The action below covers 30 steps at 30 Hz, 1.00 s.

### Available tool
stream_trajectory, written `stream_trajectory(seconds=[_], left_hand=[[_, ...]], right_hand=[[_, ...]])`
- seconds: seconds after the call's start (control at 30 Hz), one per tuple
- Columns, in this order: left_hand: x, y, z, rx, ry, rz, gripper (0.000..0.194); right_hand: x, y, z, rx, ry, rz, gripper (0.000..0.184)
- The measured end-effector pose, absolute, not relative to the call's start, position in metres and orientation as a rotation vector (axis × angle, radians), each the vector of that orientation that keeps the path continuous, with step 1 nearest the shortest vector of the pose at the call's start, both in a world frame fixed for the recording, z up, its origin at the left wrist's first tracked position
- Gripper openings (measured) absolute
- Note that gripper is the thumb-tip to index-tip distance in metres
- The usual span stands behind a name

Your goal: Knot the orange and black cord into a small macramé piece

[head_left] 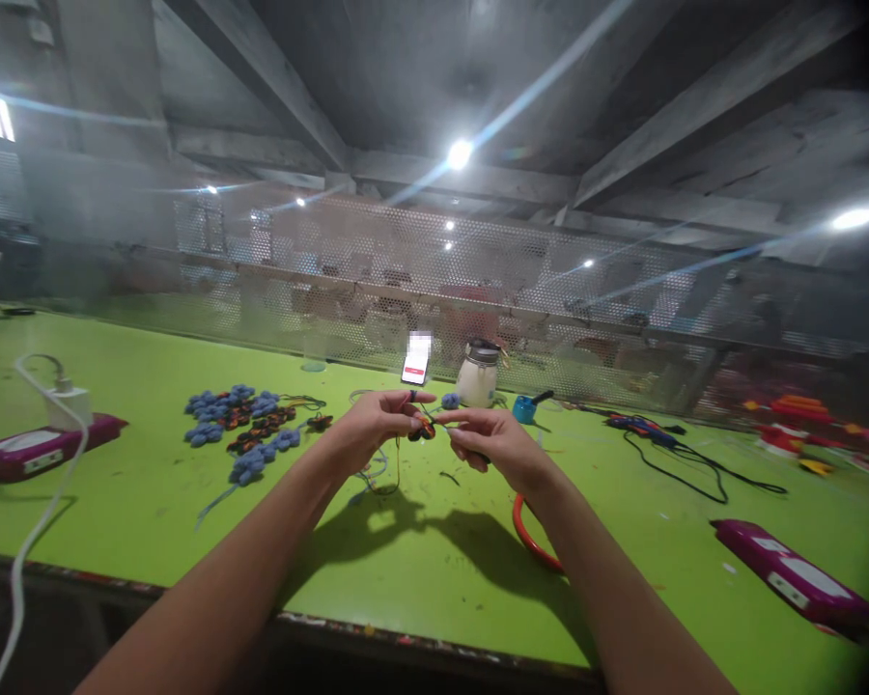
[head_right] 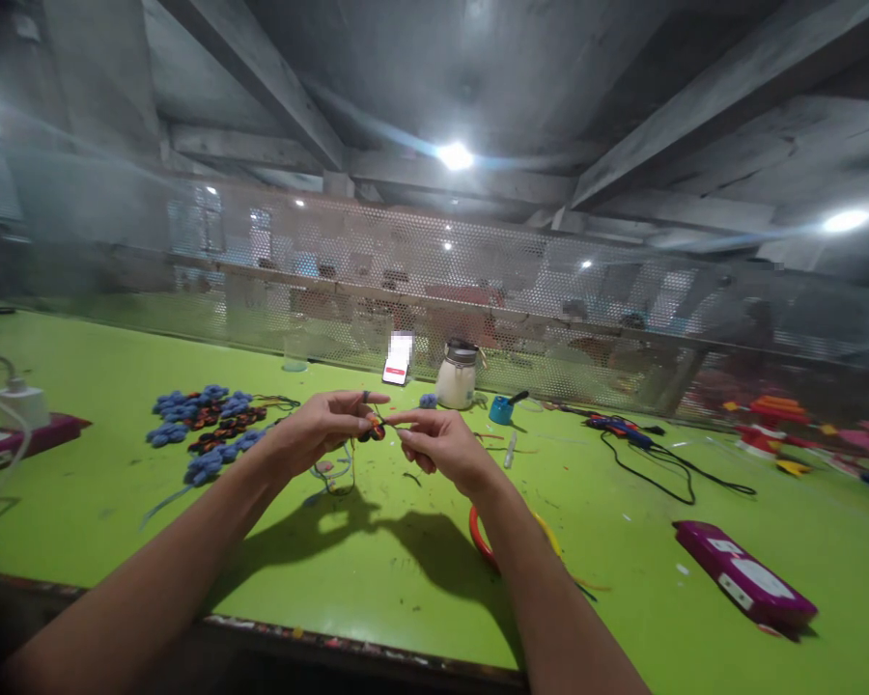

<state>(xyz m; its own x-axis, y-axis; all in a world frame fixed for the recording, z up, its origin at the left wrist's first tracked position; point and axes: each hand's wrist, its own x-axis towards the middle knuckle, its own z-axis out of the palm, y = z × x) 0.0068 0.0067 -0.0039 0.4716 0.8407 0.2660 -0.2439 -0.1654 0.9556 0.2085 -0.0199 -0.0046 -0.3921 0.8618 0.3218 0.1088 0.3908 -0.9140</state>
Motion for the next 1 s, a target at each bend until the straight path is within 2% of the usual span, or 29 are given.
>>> stream_trajectory(seconds=[0.5,0.73,1.0], left_hand=[[0.01,0.007,-0.007,1.584,0.482,1.019,0.054],[0.013,0.008,-0.011,1.564,0.455,1.015,0.054],[0.014,0.005,-0.009,1.364,0.402,0.985,0.051]], right_hand=[[0.203,-0.022,-0.005,-0.849,-1.801,1.079,0.032],[0.2,-0.021,-0.008,-0.886,-1.768,1.109,0.017],[0.199,-0.025,-0.003,-0.892,-1.748,1.184,0.014]])
